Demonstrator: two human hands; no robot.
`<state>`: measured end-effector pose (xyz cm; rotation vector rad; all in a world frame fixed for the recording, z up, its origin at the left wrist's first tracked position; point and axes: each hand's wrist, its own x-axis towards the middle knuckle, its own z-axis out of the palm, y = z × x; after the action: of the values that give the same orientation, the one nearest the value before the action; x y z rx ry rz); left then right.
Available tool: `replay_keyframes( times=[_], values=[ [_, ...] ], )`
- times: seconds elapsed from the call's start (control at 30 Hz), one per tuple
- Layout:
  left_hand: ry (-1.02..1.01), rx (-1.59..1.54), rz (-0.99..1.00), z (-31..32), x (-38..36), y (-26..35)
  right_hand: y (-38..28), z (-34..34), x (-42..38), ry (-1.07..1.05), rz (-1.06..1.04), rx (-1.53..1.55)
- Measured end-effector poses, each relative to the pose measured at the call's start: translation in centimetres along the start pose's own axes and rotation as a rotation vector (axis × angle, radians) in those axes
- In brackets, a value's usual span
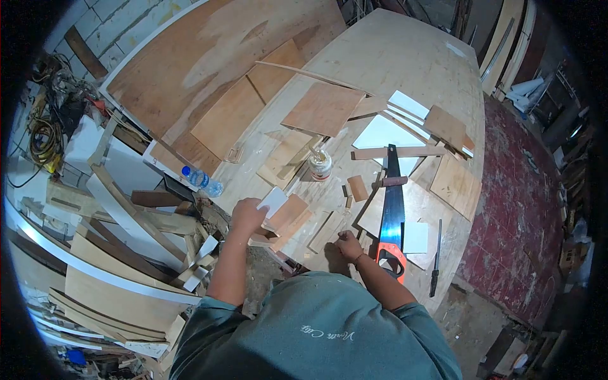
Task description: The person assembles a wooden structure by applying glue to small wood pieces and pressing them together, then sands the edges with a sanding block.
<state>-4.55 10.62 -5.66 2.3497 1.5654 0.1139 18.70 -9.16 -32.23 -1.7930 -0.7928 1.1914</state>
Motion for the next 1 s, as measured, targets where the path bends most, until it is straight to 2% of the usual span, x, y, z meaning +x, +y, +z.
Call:
replay_keyframes(
  times=[0.07,0.1,0.17,0.2,0.27,0.3,0.33,0.43,0.5,0.57,0.6,0.67,0.7,0.73,0.8,0.87,0.93,1.0],
  values=[
    [-0.113,-0.032,-0.032,-1.2,0.2,0.5,0.3,0.2,0.1,0.041,-0.032,0.018],
    [-0.112,-0.031,-0.031,-1.8,0.0,0.6,0.5,0.3,0.1,0.042,-0.033,0.018],
    [-0.099,-0.278,-0.013,-3.2,-0.2,0.9,-1.7,0.0,-1.0,0.1,-0.058,0.028],
    [-0.094,-0.281,-0.012,-3.5,-0.4,1.2,-3.0,0.0,-1.4,0.101,-0.063,0.025],
    [-0.1,-1.042,-0.128,-3.9,-1.3,1.6,-7.9,-0.2,-2.8,0.141,-0.193,0.348],
    [-0.136,-1.178,-0.124,-4.0,-1.7,1.8,-12.2,-1.4,-4.4,-0.001,-0.115,0.328],
    [-0.132,-1.182,-0.127,-3.8,-2.3,2.2,-15.6,-1.8,-5.5,-0.096,-0.168,0.419],
    [-0.212,-1.564,-0.134,-2.5,-4.1,3.6,-24.0,-2.1,-8.4,-0.258,-0.301,0.587],
    [-0.239,-1.594,-0.135,-1.9,-5.2,5.1,-26.1,-2.5,-7.8,-0.325,-0.385,0.662],
    [-0.337,-1.618,-0.105,-1.3,-5.5,4.8,-26.9,-3.0,-6.6,-0.181,-0.532,0.416],
    [-0.333,-1.622,-0.107,-1.2,-5.6,4.6,-27.4,-3.4,-6.0,-0.186,-0.532,0.411],
    [0.015,-1.415,-0.069,-2.7,-5.6,5.1,-29.6,-4.7,-5.6,-0.189,-0.633,0.03],
    [0.128,-1.377,0.019,-1.5,-4.8,3.6,-31.1,-5.6,-6.1,-0.191,-0.616,-0.273],
    [0.132,-1.377,0.015,-2.2,-4.8,3.5,-31.6,-5.5,-5.8,-0.197,-0.617,-0.273],
    [-0.037,-1.2,0.165,-4.4,-4.8,3.7,-32.0,-4.9,-5.4,-0.217,-0.824,-0.479],
    [-0.042,-1.21,0.155,-5.2,-4.9,4.7,-32.3,-4.1,-5.0,-0.276,-0.839,-0.472],
    [-0.171,-0.684,0.191,-6.8,-4.7,5.7,-32.4,-3.2,-4.9,-0.327,-0.856,-0.468],
    [-0.093,-0.61,0.234,-6.1,-3.7,5.3,-32.4,-2.7,-4.7,-0.326,-0.856,-0.377]
  ],
)
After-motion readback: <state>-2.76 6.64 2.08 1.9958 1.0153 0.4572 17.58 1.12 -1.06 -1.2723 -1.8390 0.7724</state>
